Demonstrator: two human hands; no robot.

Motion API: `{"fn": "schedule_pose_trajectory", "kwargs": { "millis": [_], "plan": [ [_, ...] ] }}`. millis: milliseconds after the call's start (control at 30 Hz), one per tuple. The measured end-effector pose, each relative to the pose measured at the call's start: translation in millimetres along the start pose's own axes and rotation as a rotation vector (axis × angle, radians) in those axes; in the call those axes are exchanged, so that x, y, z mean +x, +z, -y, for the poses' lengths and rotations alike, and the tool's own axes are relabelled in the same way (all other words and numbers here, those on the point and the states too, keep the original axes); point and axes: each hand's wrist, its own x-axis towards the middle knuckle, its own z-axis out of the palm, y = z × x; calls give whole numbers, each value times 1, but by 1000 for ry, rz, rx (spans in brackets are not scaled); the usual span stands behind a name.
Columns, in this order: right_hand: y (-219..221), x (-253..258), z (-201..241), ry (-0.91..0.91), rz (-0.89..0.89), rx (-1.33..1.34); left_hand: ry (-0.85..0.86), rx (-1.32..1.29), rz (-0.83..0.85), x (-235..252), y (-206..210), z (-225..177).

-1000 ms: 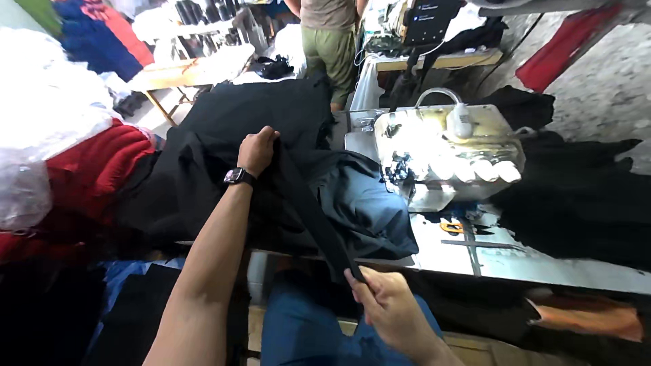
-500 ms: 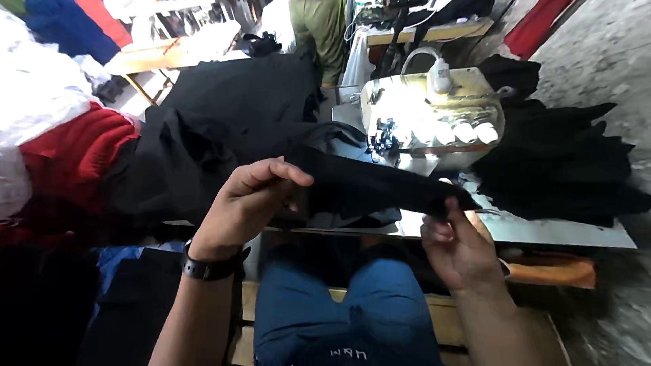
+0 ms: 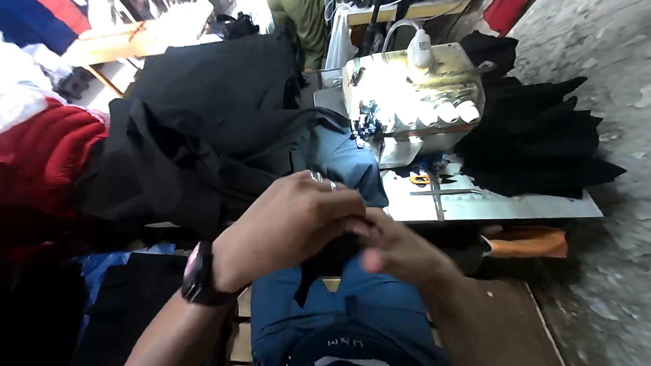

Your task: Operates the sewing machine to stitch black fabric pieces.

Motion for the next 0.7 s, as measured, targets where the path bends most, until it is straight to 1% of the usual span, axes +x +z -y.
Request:
{"fn": "schedule_pose_trajectory", "kwargs": {
  "millis": [33,67,167,233,300,333,400,467,500,533,567,633,700],
  "plan": [
    [13,11,-11,-14,44,133,-35,-7,-35,2,-2,8],
    [23,16,-24,12,55,171,-80,-5,-88,0,-9,16],
    [27,6,-57,136,21,87,-240,61,-246,-24,-45,45],
    [23,2,-64,194,-117,94,-327,149,-320,-38,-62,73],
    [19,11,-63,201,-311,57,-438,236,-354,-37,-70,109],
    [17,20,-62,199,-387,37,-494,268,-359,-32,-71,126],
    [15,40,-60,229,-470,22,-590,301,-360,-21,-65,160],
    [16,57,-58,327,-474,60,-659,341,-346,-18,-54,199],
    [17,62,-55,390,-458,39,-681,369,-339,-18,-48,217],
    [18,62,-51,430,-436,-40,-695,394,-335,-20,-42,233],
    [20,57,-49,431,-411,-154,-701,414,-339,-23,-37,244],
    [25,27,-42,332,-361,-411,-668,439,-405,-29,-28,257],
    [30,-12,-27,334,-325,-490,-651,441,-426,-33,-22,261]
  ]
}}
